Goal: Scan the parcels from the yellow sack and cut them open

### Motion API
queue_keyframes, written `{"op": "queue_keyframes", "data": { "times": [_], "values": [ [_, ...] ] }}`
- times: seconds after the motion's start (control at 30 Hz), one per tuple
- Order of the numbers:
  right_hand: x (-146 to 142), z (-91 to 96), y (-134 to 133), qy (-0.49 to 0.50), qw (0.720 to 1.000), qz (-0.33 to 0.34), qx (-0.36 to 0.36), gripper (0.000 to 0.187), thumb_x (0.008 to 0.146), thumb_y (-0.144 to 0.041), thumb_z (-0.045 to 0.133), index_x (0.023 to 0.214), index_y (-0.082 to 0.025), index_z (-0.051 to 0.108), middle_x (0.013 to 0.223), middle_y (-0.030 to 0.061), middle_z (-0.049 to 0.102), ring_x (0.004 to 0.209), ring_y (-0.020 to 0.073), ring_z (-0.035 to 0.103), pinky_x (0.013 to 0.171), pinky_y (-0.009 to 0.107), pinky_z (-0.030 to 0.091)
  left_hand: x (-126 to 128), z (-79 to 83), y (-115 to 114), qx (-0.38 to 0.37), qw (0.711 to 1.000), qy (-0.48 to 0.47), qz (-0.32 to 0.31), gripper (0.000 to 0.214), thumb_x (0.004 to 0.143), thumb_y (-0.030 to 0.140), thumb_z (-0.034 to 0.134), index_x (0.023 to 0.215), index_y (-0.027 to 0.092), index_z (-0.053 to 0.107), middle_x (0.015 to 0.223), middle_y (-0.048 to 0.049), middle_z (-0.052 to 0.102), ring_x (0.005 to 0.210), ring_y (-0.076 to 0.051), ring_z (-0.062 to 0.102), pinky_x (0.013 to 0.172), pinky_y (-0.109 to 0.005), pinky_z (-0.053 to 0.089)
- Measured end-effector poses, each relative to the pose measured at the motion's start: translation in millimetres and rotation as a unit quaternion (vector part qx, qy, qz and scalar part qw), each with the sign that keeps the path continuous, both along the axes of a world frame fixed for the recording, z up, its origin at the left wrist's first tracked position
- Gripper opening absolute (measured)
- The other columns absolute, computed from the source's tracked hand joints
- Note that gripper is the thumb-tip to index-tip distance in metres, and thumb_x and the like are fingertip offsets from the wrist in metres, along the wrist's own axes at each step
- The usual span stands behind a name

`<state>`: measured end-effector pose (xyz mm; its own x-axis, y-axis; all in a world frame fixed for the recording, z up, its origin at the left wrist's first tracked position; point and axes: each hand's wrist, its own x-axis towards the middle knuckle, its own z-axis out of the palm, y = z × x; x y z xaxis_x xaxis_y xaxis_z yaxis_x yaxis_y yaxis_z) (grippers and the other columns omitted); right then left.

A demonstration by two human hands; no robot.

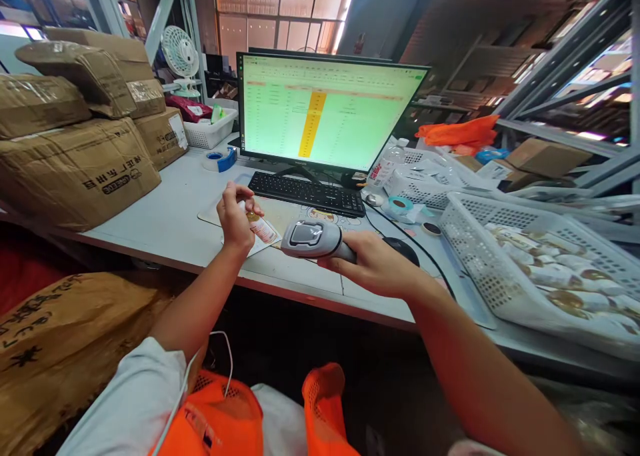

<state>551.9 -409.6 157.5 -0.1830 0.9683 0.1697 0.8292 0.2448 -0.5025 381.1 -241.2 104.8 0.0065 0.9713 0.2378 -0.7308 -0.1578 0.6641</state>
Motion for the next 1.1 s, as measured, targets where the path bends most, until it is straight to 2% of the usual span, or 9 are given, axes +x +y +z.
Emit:
{"op": "queue_keyframes", "data": {
  "times": [0.2,0.5,0.6,0.7,0.8,0.87,0.93,1.0,1.1],
  "values": [
    [-2.3,1.2,1.2,-0.003,1.0,-0.013,-0.008,0.029,0.092,-0.043,0.064,0.087,-0.016,0.071,0.072,0.0014,0.067,0.064,0.0149,0.054,0.061,0.026,0.041,2.0,-7.3,6.6,0.004,1.0,0.015,0.006,0.043,0.091,0.056,0.062,0.07,0.019,0.055,0.052,0.007,0.037,0.042,-0.01,0.049,0.044,-0.022,0.044],
    [6.4,7.2,-7.7,0.015,0.999,-0.03,-0.012,0.028,0.094,-0.043,0.063,0.09,-0.017,0.073,0.075,0.001,0.067,0.068,0.0164,0.058,0.063,0.026,0.043,5.7,-28.7,36.5,-0.025,0.998,0.043,0.034,0.042,0.087,0.057,0.062,0.069,0.02,0.053,0.05,0.0081,0.036,0.041,-0.01,0.047,0.043,-0.022,0.043],
    [8.9,1.9,-3.4,0.015,0.998,-0.047,-0.024,0.025,0.092,-0.041,0.064,0.093,-0.017,0.073,0.078,0.0018,0.069,0.07,0.0172,0.059,0.064,0.027,0.044,2.6,-30.4,34.6,-0.004,0.997,0.083,0.004,0.041,0.086,0.057,0.062,0.071,0.02,0.054,0.05,0.0082,0.037,0.041,-0.01,0.047,0.044,-0.022,0.042],
    [15.0,-5.0,3.5,0.012,0.998,-0.06,-0.035,0.027,0.092,-0.041,0.064,0.097,-0.017,0.075,0.083,0.0033,0.072,0.073,0.0181,0.06,0.067,0.028,0.046,-8.7,-31.4,35.5,0.057,0.977,0.198,-0.051,0.037,0.088,0.054,0.06,0.074,0.02,0.057,0.051,0.0079,0.039,0.041,-0.011,0.047,0.044,-0.022,0.04],
    [25.0,-10.9,11.2,0.025,0.997,-0.059,-0.046,0.031,0.092,-0.042,0.062,0.104,-0.017,0.076,0.089,0.0048,0.074,0.078,0.0199,0.064,0.071,0.029,0.047,-27.0,-37.3,41.8,0.141,0.909,0.386,-0.068,0.035,0.092,0.051,0.055,0.078,0.02,0.062,0.052,0.0052,0.045,0.044,-0.013,0.05,0.048,-0.025,0.04],
    [32.6,-14.2,17.6,0.019,0.996,-0.069,-0.056,0.032,0.092,-0.043,0.062,0.103,-0.017,0.077,0.087,0.0048,0.074,0.077,0.0204,0.064,0.07,0.029,0.047,-39.6,-46.4,46.9,0.224,0.821,0.524,-0.038,0.035,0.094,0.048,0.053,0.081,0.02,0.067,0.06,0.0001,0.058,0.056,-0.017,0.059,0.058,-0.028,0.044],
    [39.5,-16.9,25.5,0.0,0.994,-0.082,-0.066,0.032,0.091,-0.044,0.062,0.102,-0.017,0.077,0.085,0.0044,0.074,0.075,0.0205,0.063,0.068,0.029,0.045,-50.6,-59.5,50.4,0.298,0.711,0.637,-0.011,0.034,0.096,0.046,0.051,0.089,0.02,0.072,0.075,-0.0051,0.07,0.072,-0.021,0.066,0.069,-0.031,0.045],
    [44.4,-18.7,34.2,-0.021,0.993,-0.092,-0.075,0.033,0.09,-0.044,0.062,0.105,-0.018,0.077,0.088,0.0042,0.074,0.077,0.0212,0.063,0.068,0.029,0.044,-59.7,-74.3,51.9,0.331,0.622,0.709,-0.008,0.034,0.098,0.043,0.049,0.098,0.021,0.074,0.088,-0.0077,0.074,0.083,-0.025,0.068,0.073,-0.032,0.044],
    [46.1,-18.6,45.4,-0.041,0.99,-0.103,-0.086,0.034,0.09,-0.043,0.061,0.108,-0.018,0.077,0.093,0.0046,0.075,0.083,0.0226,0.064,0.071,0.029,0.043,-70.0,-93.5,52.1,0.328,0.566,0.756,-0.024,0.031,0.1,0.041,0.048,0.104,0.022,0.073,0.099,-0.0079,0.076,0.09,-0.026,0.07,0.074,-0.032,0.044]
  ]
}}
